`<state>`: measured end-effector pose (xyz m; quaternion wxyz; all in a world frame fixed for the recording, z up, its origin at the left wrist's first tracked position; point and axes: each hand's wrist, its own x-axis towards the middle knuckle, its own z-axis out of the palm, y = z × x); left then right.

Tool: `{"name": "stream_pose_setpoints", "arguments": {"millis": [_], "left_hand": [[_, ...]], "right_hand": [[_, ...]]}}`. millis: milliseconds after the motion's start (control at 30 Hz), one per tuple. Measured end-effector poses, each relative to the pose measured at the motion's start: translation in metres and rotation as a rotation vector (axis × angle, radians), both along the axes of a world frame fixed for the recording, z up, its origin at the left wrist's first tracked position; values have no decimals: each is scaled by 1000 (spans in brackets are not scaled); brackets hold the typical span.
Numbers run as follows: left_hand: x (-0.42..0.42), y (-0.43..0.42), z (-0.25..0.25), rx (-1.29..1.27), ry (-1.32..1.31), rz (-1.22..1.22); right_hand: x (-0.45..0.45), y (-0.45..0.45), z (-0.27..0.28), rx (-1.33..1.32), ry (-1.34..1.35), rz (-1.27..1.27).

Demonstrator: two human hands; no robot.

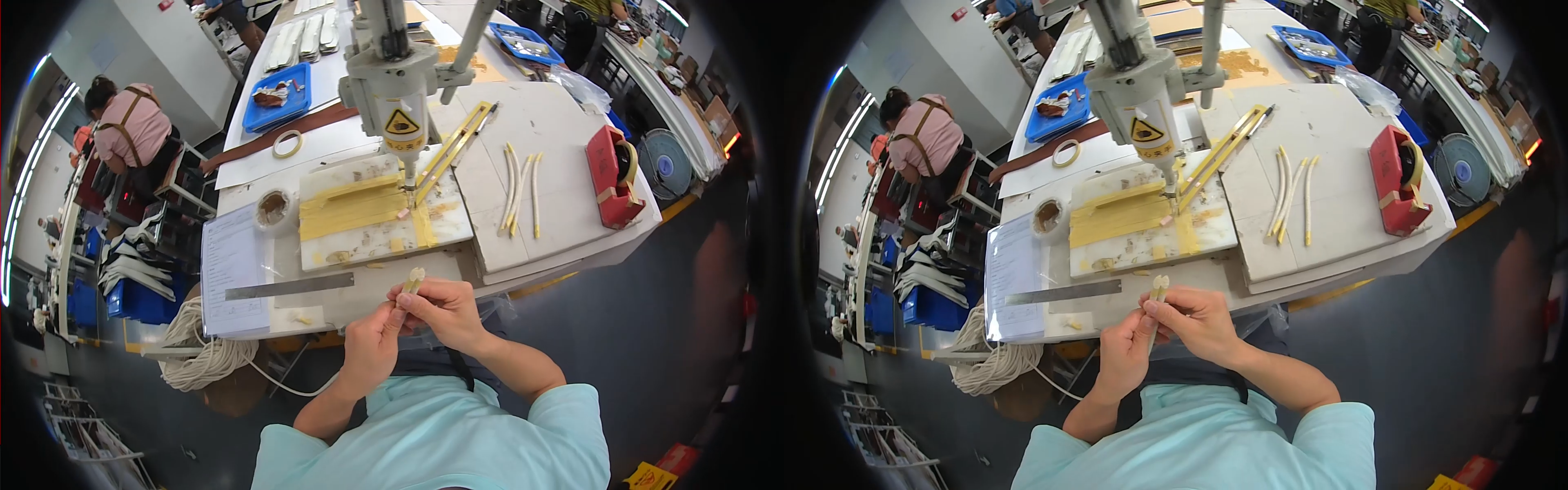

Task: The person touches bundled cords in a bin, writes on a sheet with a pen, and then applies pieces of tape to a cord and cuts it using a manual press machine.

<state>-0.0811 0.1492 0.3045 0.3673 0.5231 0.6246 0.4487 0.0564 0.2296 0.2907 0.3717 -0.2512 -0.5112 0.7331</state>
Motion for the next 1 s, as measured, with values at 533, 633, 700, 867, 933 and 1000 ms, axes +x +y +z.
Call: {"name": "stream_pose_setpoints", "arguments": {"millis": [533,633,700,867,933,1000], "left_hand": [[-14,-11,-16,-74,-256,-75],[-15,-14,-14,-68,-246,-91],[-14,-13,-13,-44,-239,-92],[-10,-11,-12,53,-119,-82],[-9,-10,-12,60,-87,-76],[-8,-8,-13,66,-54,-72]], "right_hand": [[19,26,24,161,32,-376],[26,36,36,104,99,-498],[30,42,41,115,230,-571],[34,49,39,92,253,-601],[35,50,38,94,246,-612],[35,50,38,80,243,-613]]}}
